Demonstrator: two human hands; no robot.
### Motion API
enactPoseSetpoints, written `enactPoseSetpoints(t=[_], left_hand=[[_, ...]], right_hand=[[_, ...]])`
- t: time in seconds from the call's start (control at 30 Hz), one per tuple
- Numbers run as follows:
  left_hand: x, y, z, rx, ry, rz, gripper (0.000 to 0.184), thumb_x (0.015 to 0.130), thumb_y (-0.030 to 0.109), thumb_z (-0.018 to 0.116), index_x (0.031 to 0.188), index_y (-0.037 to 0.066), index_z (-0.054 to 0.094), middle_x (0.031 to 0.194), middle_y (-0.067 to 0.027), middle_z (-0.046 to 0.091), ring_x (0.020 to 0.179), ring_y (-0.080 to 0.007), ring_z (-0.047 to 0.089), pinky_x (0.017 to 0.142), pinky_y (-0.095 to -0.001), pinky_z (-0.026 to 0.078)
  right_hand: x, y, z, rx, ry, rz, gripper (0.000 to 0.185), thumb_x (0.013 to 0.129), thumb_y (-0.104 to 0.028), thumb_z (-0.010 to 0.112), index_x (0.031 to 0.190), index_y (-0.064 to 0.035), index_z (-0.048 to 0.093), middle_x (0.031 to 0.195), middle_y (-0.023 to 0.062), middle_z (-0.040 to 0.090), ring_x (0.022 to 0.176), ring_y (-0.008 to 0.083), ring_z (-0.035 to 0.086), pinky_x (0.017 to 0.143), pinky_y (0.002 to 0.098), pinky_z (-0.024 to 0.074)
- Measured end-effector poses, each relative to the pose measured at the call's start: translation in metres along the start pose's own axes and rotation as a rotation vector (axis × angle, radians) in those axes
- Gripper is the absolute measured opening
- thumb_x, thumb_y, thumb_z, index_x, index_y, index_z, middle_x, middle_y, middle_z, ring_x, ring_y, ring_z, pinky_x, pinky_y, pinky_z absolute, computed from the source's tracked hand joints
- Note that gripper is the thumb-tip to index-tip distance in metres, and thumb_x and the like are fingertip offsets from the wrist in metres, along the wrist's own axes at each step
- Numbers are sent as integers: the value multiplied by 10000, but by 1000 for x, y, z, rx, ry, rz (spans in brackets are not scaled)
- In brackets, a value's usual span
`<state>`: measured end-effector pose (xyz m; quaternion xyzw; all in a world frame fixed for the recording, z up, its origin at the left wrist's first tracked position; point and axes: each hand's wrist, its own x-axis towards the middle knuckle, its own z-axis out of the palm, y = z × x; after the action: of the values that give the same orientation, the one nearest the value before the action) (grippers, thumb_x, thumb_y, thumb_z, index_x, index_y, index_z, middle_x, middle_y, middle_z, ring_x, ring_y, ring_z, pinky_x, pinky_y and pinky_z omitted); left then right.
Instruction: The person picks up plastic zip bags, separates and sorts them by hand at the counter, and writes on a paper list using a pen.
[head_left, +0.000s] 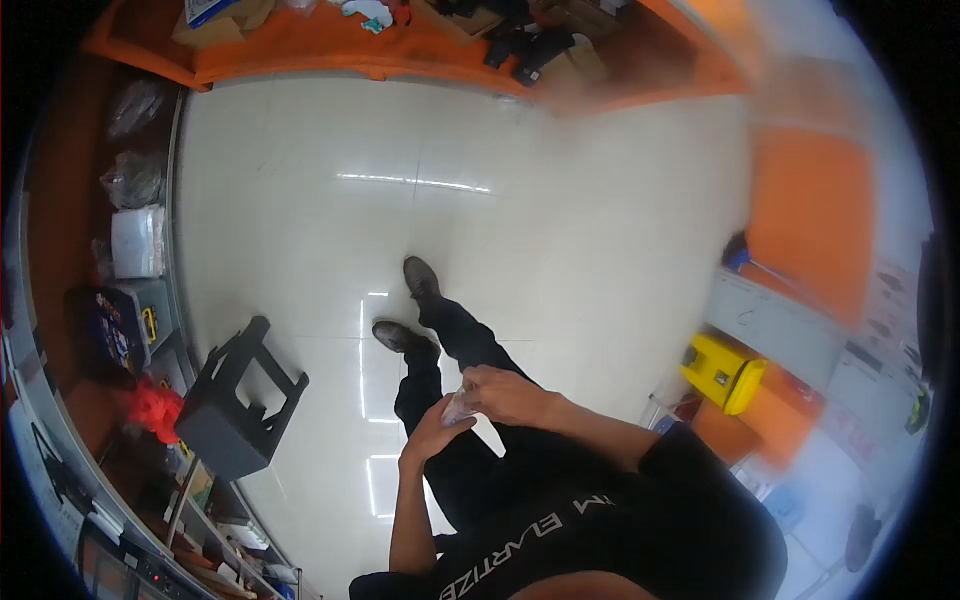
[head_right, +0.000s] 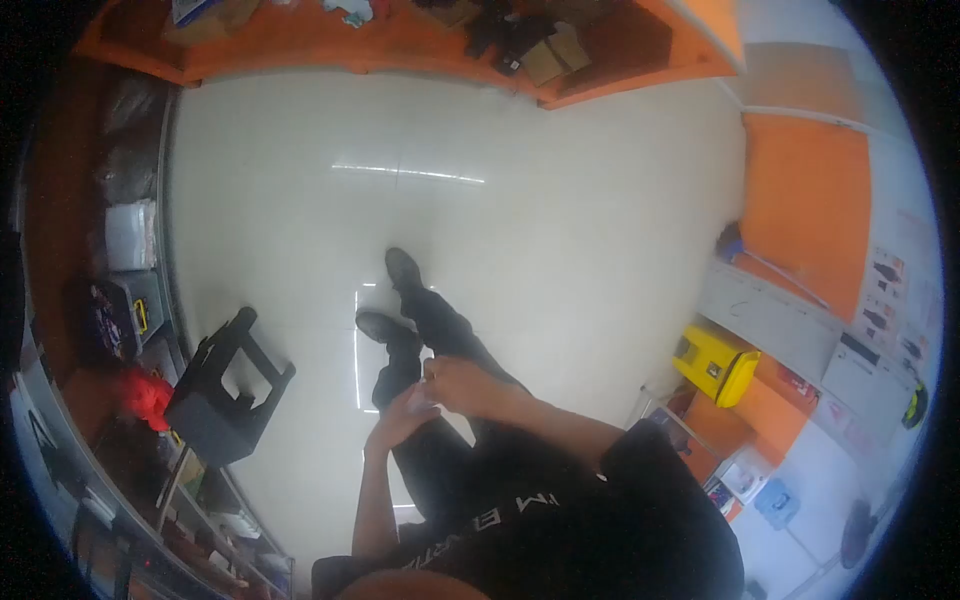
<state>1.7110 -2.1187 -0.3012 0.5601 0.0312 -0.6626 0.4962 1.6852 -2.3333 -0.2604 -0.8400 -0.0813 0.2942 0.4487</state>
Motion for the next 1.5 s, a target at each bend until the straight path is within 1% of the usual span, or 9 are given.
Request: enactPoseSetpoints(t=[0.13, 0.23, 0.5, 0.63, 0.93, 1.1, 1.3, 1.43, 1.5], left_hand=[[5, 1, -9, 84, -50, 2, 623, 825, 245, 805, 1349, 36, 542, 1197, -121, 651, 1102, -232, 623, 972, -338, 476], [12, 8, -15, 107, -46, 4, 669, 816, 262, 815, 1379, 46, 525, 1242, -126, 638, 1157, -241, 608, 1004, -352, 464], [35, -19, -12, 105, -155, -51, 735, 777, 274, 841, 1391, 35, 514, 1240, -143, 652, 1143, -253, 624, 1011, -350, 467], [50, -43, -7, 27, -242, -34, 691, 784, 260, 829, 1368, 33, 537, 1204, -141, 670, 1103, -250, 640, 993, -346, 476], [60, -64, 11, -16, -229, -46, 531, 809, 228, 799, 1261, 31, 602, 1106, -117, 700, 1002, -237, 661, 942, -346, 497], [42, -33, 10, 111, -269, -235, 467, 848, 224, 771, 1246, 40, 609, 1094, -99, 701, 942, -220, 671, 862, -348, 542], [30, -60, 29, -158, -328, -251, 396, 894, 193, 733, 1248, 65, 611, 1081, -66, 691, 965, -170, 662, 712, -309, 605], [33, -112, 57, -238, -316, -236, 406, 881, 132, 716, 1264, 55, 605, 1107, -82, 694, 1005, -201, 662, 777, -335, 584], [31, -131, 71, -1, -260, -150, 376, 874, 120, 712, 1232, 43, 625, 1098, -86, 702, 990, -197, 664, 812, -339, 556]], right_hand=[[-5, -3, -1, 87, 1, 46, 246, 824, 27, 591, 1049, -2, 685, 1121, 151, 629, 1082, 342, 615, 944, 415, 506], [4, 4, 1, 154, 33, 127, 349, 805, 78, 550, 1083, -80, 690, 1100, 122, 686, 1075, 323, 641, 923, 422, 522], [15, 27, -6, 405, -244, 94, 215, 920, -46, 590, 1113, -40, 685, 1113, 130, 672, 1045, 326, 615, 948, 433, 492], [17, 33, -17, 371, -541, 240, 243, 915, -95, 619, 1147, -53, 675, 1115, 131, 670, 1052, 327, 600, 941, 446, 485], [-6, 71, 40, 277, -193, 127, 253, 881, -151, 662, 1122, -77, 683, 1104, 67, 690, 971, 287, 605, 853, 424, 522], [0, 51, 26, 158, -343, 138, 240, 856, -165, 672, 1081, -85, 694, 1098, 49, 693, 997, 272, 606, 861, 418, 531], [5, 35, 29, 60, -584, 219, 200, 866, -168, 651, 1045, -95, 700, 1083, 54, 702, 1035, 273, 640, 867, 419, 540], [-25, 53, 70, 90, -550, 149, 168, 877, -161, 638, 1015, -86, 698, 1041, 91, 711, 1003, 296, 671, 854, 435, 540], [-43, 59, 93, 99, -547, 210, 179, 882, -154, 628, 1034, -84, 693, 1015, 113, 710, 970, 317, 677, 839, 445, 540]])
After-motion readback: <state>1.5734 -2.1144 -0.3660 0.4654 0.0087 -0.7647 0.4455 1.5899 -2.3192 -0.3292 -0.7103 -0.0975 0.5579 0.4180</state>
